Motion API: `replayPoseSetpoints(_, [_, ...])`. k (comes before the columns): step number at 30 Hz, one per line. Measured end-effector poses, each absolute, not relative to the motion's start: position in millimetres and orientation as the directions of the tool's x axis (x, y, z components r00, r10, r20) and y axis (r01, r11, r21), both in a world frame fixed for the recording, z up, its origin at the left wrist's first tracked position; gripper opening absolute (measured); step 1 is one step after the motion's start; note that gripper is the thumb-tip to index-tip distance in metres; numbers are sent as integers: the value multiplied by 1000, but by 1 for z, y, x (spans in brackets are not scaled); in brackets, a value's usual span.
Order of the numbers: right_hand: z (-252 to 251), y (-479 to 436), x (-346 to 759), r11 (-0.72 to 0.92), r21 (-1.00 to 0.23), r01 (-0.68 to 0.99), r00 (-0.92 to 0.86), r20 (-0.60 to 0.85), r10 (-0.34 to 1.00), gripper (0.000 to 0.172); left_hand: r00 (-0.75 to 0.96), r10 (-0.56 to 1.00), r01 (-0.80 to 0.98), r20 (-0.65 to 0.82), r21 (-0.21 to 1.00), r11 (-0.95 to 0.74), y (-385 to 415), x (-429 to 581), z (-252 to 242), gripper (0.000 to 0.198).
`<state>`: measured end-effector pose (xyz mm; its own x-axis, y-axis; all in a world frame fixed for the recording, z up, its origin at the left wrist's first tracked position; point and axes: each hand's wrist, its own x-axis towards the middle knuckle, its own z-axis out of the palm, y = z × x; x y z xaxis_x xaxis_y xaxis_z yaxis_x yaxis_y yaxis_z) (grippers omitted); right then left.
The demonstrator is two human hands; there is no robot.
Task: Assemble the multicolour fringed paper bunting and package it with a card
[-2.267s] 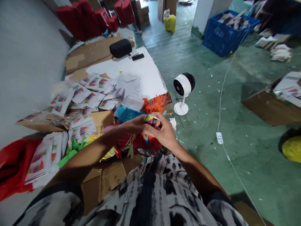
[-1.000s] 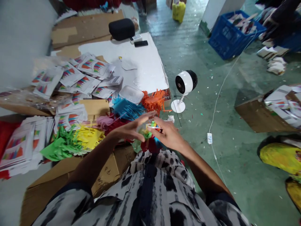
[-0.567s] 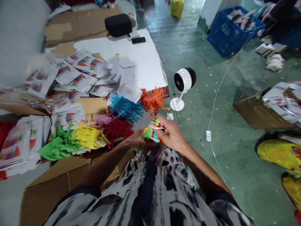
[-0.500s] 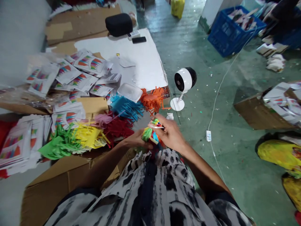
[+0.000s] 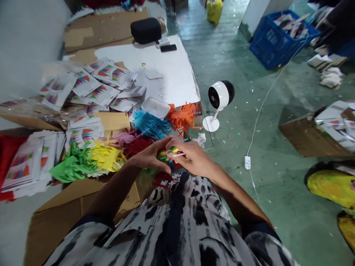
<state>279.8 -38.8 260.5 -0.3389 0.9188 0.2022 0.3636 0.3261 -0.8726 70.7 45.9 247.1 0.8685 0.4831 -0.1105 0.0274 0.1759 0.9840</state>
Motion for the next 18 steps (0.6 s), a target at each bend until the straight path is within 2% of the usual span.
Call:
replayPoseSetpoints(6, [258,-45,285,323,-851,413,-298,208,931,13,873,399,144,-279,931,335,25,80,215,49])
replayPoseSetpoints(13, [254,-43,284,251,-893,372,-255,162,953,11,810,454,161,-371,885,436,12,76,179,47])
replayPoseSetpoints(16, [249,-39,279,167,-927,336,-190,107,976,14,758,482,195,-439,858,474,7,70,165,48])
replayPoseSetpoints(18, [247,-34,277,94,-954,285,-151,52,987,19,717,519,185,-466,845,502,2,65,158,42])
